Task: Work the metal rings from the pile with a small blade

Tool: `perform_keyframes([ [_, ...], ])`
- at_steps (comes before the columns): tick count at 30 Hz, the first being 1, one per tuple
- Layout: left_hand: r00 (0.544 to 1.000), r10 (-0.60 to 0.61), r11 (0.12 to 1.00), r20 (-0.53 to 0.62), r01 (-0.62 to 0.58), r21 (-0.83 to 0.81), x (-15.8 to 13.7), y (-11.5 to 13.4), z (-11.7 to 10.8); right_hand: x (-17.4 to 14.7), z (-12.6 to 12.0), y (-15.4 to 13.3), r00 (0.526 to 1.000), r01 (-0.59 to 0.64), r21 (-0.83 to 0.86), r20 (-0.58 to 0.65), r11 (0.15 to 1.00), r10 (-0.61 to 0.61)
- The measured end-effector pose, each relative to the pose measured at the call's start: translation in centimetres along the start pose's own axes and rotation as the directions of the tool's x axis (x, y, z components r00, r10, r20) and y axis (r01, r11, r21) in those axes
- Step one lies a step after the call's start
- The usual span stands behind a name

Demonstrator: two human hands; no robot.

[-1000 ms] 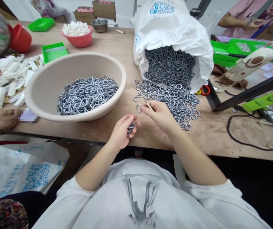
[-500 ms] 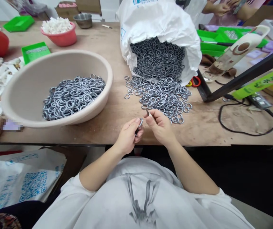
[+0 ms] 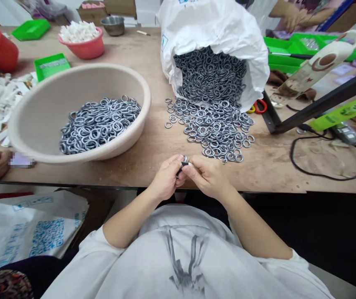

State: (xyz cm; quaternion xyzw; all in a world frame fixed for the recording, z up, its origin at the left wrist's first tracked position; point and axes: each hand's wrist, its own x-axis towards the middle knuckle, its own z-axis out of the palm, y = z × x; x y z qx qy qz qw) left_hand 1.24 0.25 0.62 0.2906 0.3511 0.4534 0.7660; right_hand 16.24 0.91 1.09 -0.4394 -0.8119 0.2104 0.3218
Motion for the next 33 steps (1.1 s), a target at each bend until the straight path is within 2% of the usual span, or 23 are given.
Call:
perform_keyframes([
  [3, 0.996, -0.011, 0.999, 0.092, 0.007, 0.045, -0.6, 0.0, -0.7, 1.1, 0.0, 1.3, 0.991, -0.121, 0.030, -0.048, 0.992, 0.122],
  [5, 0.988, -0.023, 0.996, 0.156, 0.010, 0.085, -1.0, 0.0, -1.2, 2.8, -0.2, 2.2, 0.967, -0.242, -0.046, -0.097, 0.969, 0.237],
  [7, 0.988, -0.007, 0.995, 0.152, -0.009, 0.103, -1.3, 0.1, -1.8, 5.1, -0.5, 2.9, 0.956, -0.293, -0.186, -0.072, 0.938, 0.285],
  [10, 0.997, 0.042, 0.994, 0.065, -0.049, 0.099, -1.4, 0.6, -2.6, 9.4, 0.2, 3.2, 0.964, -0.241, -0.396, 0.004, 0.886, 0.264],
  [12, 0.998, 0.054, 0.995, 0.014, -0.055, 0.085, -1.2, 1.1, -3.0, 12.2, 1.4, 3.4, 0.969, -0.163, -0.503, 0.080, 0.849, 0.234],
  [15, 0.995, 0.059, 0.998, -0.084, -0.057, 0.028, -1.2, 1.8, -3.4, 15.0, 3.3, 4.1, 0.956, -0.100, -0.586, 0.168, 0.804, 0.241],
  [17, 0.990, 0.044, 0.998, -0.136, -0.049, -0.027, -1.2, 2.2, -3.7, 15.5, 3.7, 4.4, 0.957, -0.107, -0.579, 0.161, 0.808, 0.242],
  [19, 0.986, 0.027, 0.997, -0.163, -0.039, -0.073, -1.1, 2.4, -3.9, 14.7, 3.3, 4.4, 0.964, -0.135, -0.451, 0.147, 0.882, 0.223],
  [21, 0.982, 0.042, 0.996, -0.187, -0.055, -0.069, -0.9, 2.5, -4.0, 12.6, 2.3, 3.8, 0.960, -0.197, -0.139, 0.175, 0.971, 0.219],
  [22, 0.978, 0.063, 0.996, -0.198, -0.073, -0.043, -0.7, 2.4, -3.9, 11.3, 1.7, 3.3, 0.952, -0.243, 0.078, 0.211, 0.967, 0.222],
  [23, 0.974, 0.091, 0.996, -0.206, -0.094, -0.006, -0.5, 2.2, -3.8, 9.8, 1.3, 2.7, 0.934, -0.312, 0.289, 0.266, 0.905, 0.237],
  [24, 0.971, 0.119, 0.993, -0.208, -0.114, 0.036, -0.2, 1.9, -3.6, 8.2, 0.9, 2.1, 0.915, -0.377, 0.455, 0.317, 0.807, 0.249],
  [26, 0.969, 0.168, 0.982, -0.181, -0.149, 0.114, 0.2, 1.2, -3.0, 5.4, 0.7, 0.8, 0.896, -0.443, 0.651, 0.346, 0.616, 0.278],
  [28, 0.972, 0.200, 0.969, -0.122, -0.178, 0.169, 0.5, 0.5, -2.4, 3.2, 1.0, -0.1, 0.885, -0.457, 0.736, 0.317, 0.499, 0.342],
  [29, 0.975, 0.202, 0.966, -0.090, -0.183, 0.185, 0.6, 0.2, -2.0, 2.4, 1.2, -0.4, 0.886, -0.440, 0.753, 0.275, 0.490, 0.374],
  [31, 0.983, 0.175, 0.969, -0.046, -0.164, 0.187, 0.5, -0.2, -1.4, 1.4, 1.6, -0.7, 0.902, -0.366, 0.740, 0.133, 0.564, 0.411],
  [33, 0.992, 0.128, 0.979, -0.019, -0.123, 0.163, 0.4, -0.4, -0.9, 0.9, 1.7, -0.5, 0.927, -0.273, 0.659, -0.013, 0.701, 0.374],
])
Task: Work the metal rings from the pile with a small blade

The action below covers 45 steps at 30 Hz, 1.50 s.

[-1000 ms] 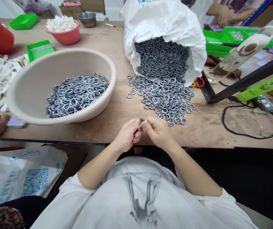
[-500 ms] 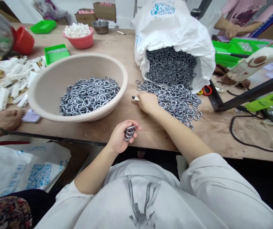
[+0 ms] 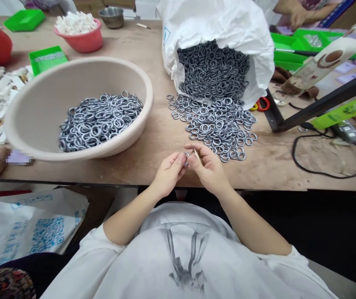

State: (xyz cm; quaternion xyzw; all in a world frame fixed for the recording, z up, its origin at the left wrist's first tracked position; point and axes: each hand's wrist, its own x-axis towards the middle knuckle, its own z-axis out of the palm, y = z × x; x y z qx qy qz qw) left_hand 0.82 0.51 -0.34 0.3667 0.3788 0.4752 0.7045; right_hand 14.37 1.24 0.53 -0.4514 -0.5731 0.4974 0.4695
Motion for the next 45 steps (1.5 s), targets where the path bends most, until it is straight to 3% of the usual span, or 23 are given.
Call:
perform_keyframes([
  [6, 0.993, -0.090, 0.991, 0.070, 0.097, -0.096, -0.3, 0.5, 0.6, -0.1, -1.7, -0.1, 0.975, 0.207, -0.325, -0.010, 0.923, -0.222],
  [11, 0.994, -0.105, 0.984, 0.026, 0.108, -0.140, -0.4, 0.6, 0.7, -1.0, -2.0, -0.6, 0.905, 0.392, -0.637, 0.136, 0.663, -0.404],
  [15, 0.993, -0.120, 0.981, -0.010, 0.117, -0.153, -0.5, 0.4, 0.8, -1.3, -1.8, -0.7, 0.883, 0.433, -0.696, 0.197, 0.573, -0.427],
  [18, 0.993, -0.119, 0.982, 0.007, 0.118, -0.149, -0.3, 0.5, 0.5, -1.4, -1.6, -0.8, 0.882, 0.445, -0.680, 0.220, 0.583, -0.417],
  [22, 0.993, -0.106, 0.985, 0.057, 0.112, -0.132, -0.3, 0.6, 0.0, -1.0, -1.3, -0.4, 0.903, 0.425, -0.589, 0.225, 0.688, -0.365],
  [24, 0.990, -0.110, 0.985, 0.084, 0.120, -0.123, -0.7, 0.5, -0.2, -0.3, -1.8, 0.0, 0.932, 0.355, -0.604, 0.163, 0.714, -0.325],
  [26, 0.980, -0.130, 0.984, 0.147, 0.146, -0.099, -1.3, 0.3, -0.3, 1.1, -2.7, 0.3, 0.969, 0.195, -0.681, 0.025, 0.706, -0.244],
  [28, 0.972, -0.148, 0.983, 0.180, 0.165, -0.080, -1.7, 0.2, -0.5, 2.9, -3.6, 0.2, 0.983, 0.013, -0.779, -0.106, 0.627, -0.152],
  [30, 0.980, -0.143, 0.985, 0.142, 0.155, -0.077, -1.8, 0.3, -0.8, 4.9, -4.1, -0.1, 0.987, -0.053, -0.877, -0.118, 0.477, -0.107],
  [34, 0.995, -0.092, 0.994, 0.033, 0.094, -0.055, -1.2, 0.9, -1.9, 9.1, -3.4, -0.2, 0.999, 0.023, -0.980, 0.016, 0.199, -0.039],
  [36, 0.997, -0.074, 0.995, -0.015, 0.073, -0.072, -0.9, 1.2, -2.5, 10.8, -3.0, -0.1, 0.999, 0.047, -0.987, 0.048, 0.152, 0.004],
  [38, 0.995, -0.066, 0.992, -0.076, 0.057, -0.115, -0.7, 1.4, -3.0, 11.6, -2.9, -0.1, 0.999, 0.045, -0.971, 0.044, 0.234, -0.011],
  [40, 0.989, -0.071, 0.985, -0.130, 0.048, -0.167, -0.4, 1.6, -3.3, 11.1, -2.9, -0.4, 0.999, 0.044, -0.873, 0.028, 0.485, -0.040],
  [42, 0.985, -0.075, 0.979, -0.158, 0.042, -0.199, -0.2, 1.7, -3.1, 9.2, -2.6, -0.7, 0.999, 0.017, -0.599, 0.034, 0.801, 0.004],
  [43, 0.984, -0.069, 0.979, -0.164, 0.036, -0.198, -0.1, 1.6, -2.9, 7.9, -2.4, -0.9, 0.997, -0.025, -0.398, 0.052, 0.917, 0.049],
  [45, 0.987, -0.040, 0.988, -0.157, 0.015, -0.156, 0.1, 1.4, -2.1, 5.1, -1.5, -1.0, 0.987, -0.132, -0.052, 0.084, 0.990, 0.136],
])
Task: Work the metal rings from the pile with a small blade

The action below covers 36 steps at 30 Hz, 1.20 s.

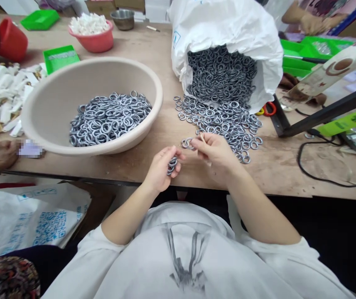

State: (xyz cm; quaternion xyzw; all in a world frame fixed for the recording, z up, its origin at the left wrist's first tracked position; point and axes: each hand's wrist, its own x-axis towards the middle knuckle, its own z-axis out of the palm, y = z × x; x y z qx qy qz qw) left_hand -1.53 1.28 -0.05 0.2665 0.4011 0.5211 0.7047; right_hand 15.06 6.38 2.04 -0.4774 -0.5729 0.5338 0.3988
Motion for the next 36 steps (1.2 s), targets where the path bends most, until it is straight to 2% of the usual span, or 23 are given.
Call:
perform_keyframes([
  [3, 0.997, 0.047, 0.995, 0.064, -0.053, 0.087, -0.1, -0.9, 1.2, -3.2, 1.8, 0.6, 0.998, -0.065, 0.256, -0.005, 0.965, 0.068],
  [5, 0.993, 0.049, 0.991, 0.111, -0.062, 0.116, -0.3, -1.4, 1.6, -4.1, 2.5, 1.0, 0.998, -0.037, 0.308, -0.036, 0.951, 0.051],
  [8, 0.983, 0.007, 0.991, 0.182, -0.031, 0.130, -0.3, -1.8, 1.7, -4.3, 2.4, 1.3, 0.998, 0.047, 0.292, -0.063, 0.955, -0.030],
  [11, 0.972, -0.021, 0.993, 0.234, -0.007, 0.118, -0.4, -1.5, 1.7, -4.2, 1.3, 1.3, 0.990, 0.135, 0.177, -0.061, 0.975, -0.126],
  [14, 0.969, -0.040, 0.996, 0.243, 0.019, 0.088, -0.6, -1.1, 2.0, -4.9, 0.2, 1.2, 0.964, 0.244, -0.095, -0.084, 0.965, -0.252],
  [18, 0.975, -0.070, 0.997, 0.209, 0.060, 0.055, -1.0, -0.9, 2.5, -6.5, -0.1, 0.8, 0.926, 0.351, -0.461, 0.041, 0.815, -0.375],
  [21, 0.980, -0.085, 0.996, 0.182, 0.079, 0.040, -1.1, -0.9, 2.6, -7.0, 0.3, 0.5, 0.906, 0.386, -0.561, 0.081, 0.732, -0.416],
  [25, 0.979, -0.093, 0.995, 0.182, 0.088, 0.037, -1.0, -1.0, 2.5, -7.1, 0.5, 0.4, 0.887, 0.417, -0.598, 0.105, 0.685, -0.449],
  [28, 0.972, -0.080, 0.997, 0.222, 0.073, 0.040, -1.4, -1.1, 2.1, -6.6, 0.2, 0.8, 0.905, 0.393, -0.591, 0.113, 0.705, -0.410],
  [30, 0.948, -0.088, 0.995, 0.305, 0.068, 0.076, -1.9, -1.1, 1.8, -5.6, -0.2, 1.1, 0.942, 0.297, -0.606, 0.059, 0.738, -0.331],
  [32, 0.921, -0.109, 0.991, 0.374, 0.070, 0.116, -2.5, -1.1, 1.4, -3.9, -0.4, 1.4, 0.972, 0.174, -0.668, -0.004, 0.723, -0.237],
  [34, 0.926, -0.115, 0.989, 0.360, 0.074, 0.125, -2.8, -0.8, 1.0, -1.9, -0.3, 1.4, 0.983, 0.117, -0.771, -0.001, 0.626, -0.185],
  [36, 0.954, -0.110, 0.990, 0.278, 0.082, 0.113, -2.8, -0.4, 0.3, 0.0, 0.3, 1.3, 0.985, 0.141, -0.866, 0.074, 0.480, -0.156],
])
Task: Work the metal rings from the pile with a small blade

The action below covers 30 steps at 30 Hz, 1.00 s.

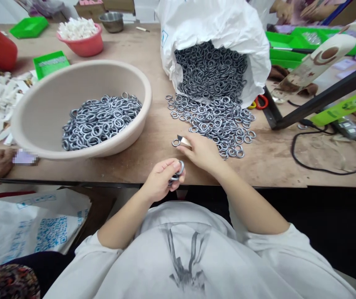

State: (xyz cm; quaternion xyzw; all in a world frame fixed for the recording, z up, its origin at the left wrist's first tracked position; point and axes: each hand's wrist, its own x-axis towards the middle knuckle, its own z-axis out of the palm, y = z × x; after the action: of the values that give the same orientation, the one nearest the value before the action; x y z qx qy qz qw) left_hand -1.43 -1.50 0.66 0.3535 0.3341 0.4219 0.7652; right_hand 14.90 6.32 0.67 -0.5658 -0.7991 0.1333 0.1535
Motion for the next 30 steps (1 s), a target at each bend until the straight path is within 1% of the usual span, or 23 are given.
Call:
perform_keyframes([
  [2, 0.995, 0.005, 1.000, -0.095, -0.006, -0.014, 0.0, 0.5, -0.9, 1.6, 0.4, -0.4, 0.997, 0.052, -0.127, 0.067, 0.991, -0.044],
  [3, 0.991, 0.015, 1.000, -0.135, -0.018, -0.023, 0.1, 0.7, -1.3, 2.2, 0.5, -0.6, 0.995, 0.064, -0.163, 0.092, 0.984, -0.049],
  [4, 0.985, 0.030, 0.999, -0.168, -0.037, -0.034, 0.2, 0.9, -1.7, 2.6, 0.6, -0.8, 0.994, 0.063, -0.175, 0.102, 0.983, -0.046],
  [5, 0.980, 0.049, 0.997, -0.195, -0.060, -0.051, 0.3, 1.0, -2.1, 2.7, 0.7, -0.8, 0.995, 0.055, -0.152, 0.095, 0.987, -0.041],
  [6, 0.974, 0.065, 0.994, -0.217, -0.082, -0.070, 0.4, 1.2, -2.4, 2.6, 0.6, -0.8, 0.996, 0.045, -0.085, 0.082, 0.995, -0.038],
  [7, 0.970, 0.075, 0.991, -0.233, -0.098, -0.090, 0.5, 1.2, -2.5, 2.3, 0.5, -0.9, 0.997, 0.035, 0.033, 0.067, 0.999, -0.037],
  [8, 0.967, 0.080, 0.988, -0.242, -0.108, -0.107, 0.7, 1.2, -2.6, 1.8, 0.4, -0.9, 0.998, 0.021, 0.201, 0.059, 0.979, -0.033],
  [9, 0.966, 0.082, 0.987, -0.247, -0.113, -0.116, 0.9, 1.1, -2.5, 1.2, 0.2, -0.9, 0.997, -0.001, 0.395, 0.070, 0.918, -0.029],
  [10, 0.965, 0.083, 0.987, -0.250, -0.115, -0.116, 1.1, 1.0, -2.3, 0.3, 0.0, -1.1, 0.995, -0.038, 0.583, 0.101, 0.812, -0.026],
  [11, 0.963, 0.085, 0.988, -0.254, -0.114, -0.102, 1.3, 0.8, -2.1, -0.5, -0.2, -1.2, 0.989, -0.091, 0.732, 0.145, 0.676, -0.023],
  [12, 0.962, 0.087, 0.991, -0.259, -0.110, -0.077, 1.6, 0.5, -1.8, -1.4, -0.4, -1.4, 0.981, -0.151, 0.830, 0.192, 0.537, -0.021],
  [13, 0.961, 0.089, 0.994, -0.262, -0.105, -0.044, 1.8, 0.2, -1.5, -2.1, -0.5, -1.7, 0.971, -0.207, 0.883, 0.237, 0.421, -0.018],
  [14, 0.962, 0.092, 0.995, -0.259, -0.097, -0.007, 2.0, -0.1, -1.1, -2.8, -0.5, -1.9, 0.962, -0.251, 0.908, 0.271, 0.335, -0.013],
  [15, 0.965, 0.094, 0.996, -0.246, -0.090, 0.029, 2.2, -0.3, -0.8, -3.3, -0.5, -2.1, 0.959, -0.273, 0.921, 0.284, 0.278, 0.000],
  [16, 0.969, 0.097, 0.995, -0.225, -0.086, 0.059, 2.4, -0.6, -0.6, -3.8, -0.4, -2.2, 0.962, -0.270, 0.931, 0.273, 0.245, 0.020],
  [17, 0.975, 0.100, 0.993, -0.200, -0.086, 0.077, 2.5, -0.8, -0.3, -4.1, -0.2, -2.3, 0.970, -0.243, 0.942, 0.239, 0.233, 0.047],
  [19, 0.980, 0.104, 0.993, -0.167, -0.093, 0.074, 2.7, -1.1, 0.1, -4.5, 0.0, -2.3, 0.987, -0.148, 0.955, 0.125, 0.256, 0.104],
  [21, 0.983, 0.087, 0.996, -0.161, -0.082, 0.039, 2.7, -1.2, 0.5, -4.8, 0.3, -2.1, 0.990, -0.070, 0.947, 0.028, 0.314, 0.135],
  [24, 0.991, 0.020, 1.000, -0.129, -0.022, -0.021, 2.4, -0.9, 1.3, -5.0, 0.4, -1.5, 0.990, -0.042, 0.911, -0.019, 0.411, 0.142],
  [26, 0.995, -0.020, 0.998, -0.100, 0.015, -0.058, 2.3, -0.6, 1.7, -5.2, 0.1, -1.1, 0.983, -0.019, 0.858, -0.078, 0.513, 0.167],
  [27, 0.995, -0.034, 0.997, -0.097, 0.026, -0.078, 2.2, -0.4, 1.8, -5.3, -0.1, -0.9, 0.980, 0.003, 0.812, -0.119, 0.583, 0.161],
  [28, 0.994, -0.044, 0.995, -0.099, 0.034, -0.097, 2.2, -0.3, 1.9, -5.5, -0.3, -0.8, 0.978, 0.035, 0.749, -0.161, 0.661, 0.131],
  [30, 0.991, -0.054, 0.991, -0.119, 0.039, -0.128, 2.2, -0.1, 2.0, -6.0, -0.6, -0.6, 0.977, 0.120, 0.590, -0.211, 0.798, 0.009],
])
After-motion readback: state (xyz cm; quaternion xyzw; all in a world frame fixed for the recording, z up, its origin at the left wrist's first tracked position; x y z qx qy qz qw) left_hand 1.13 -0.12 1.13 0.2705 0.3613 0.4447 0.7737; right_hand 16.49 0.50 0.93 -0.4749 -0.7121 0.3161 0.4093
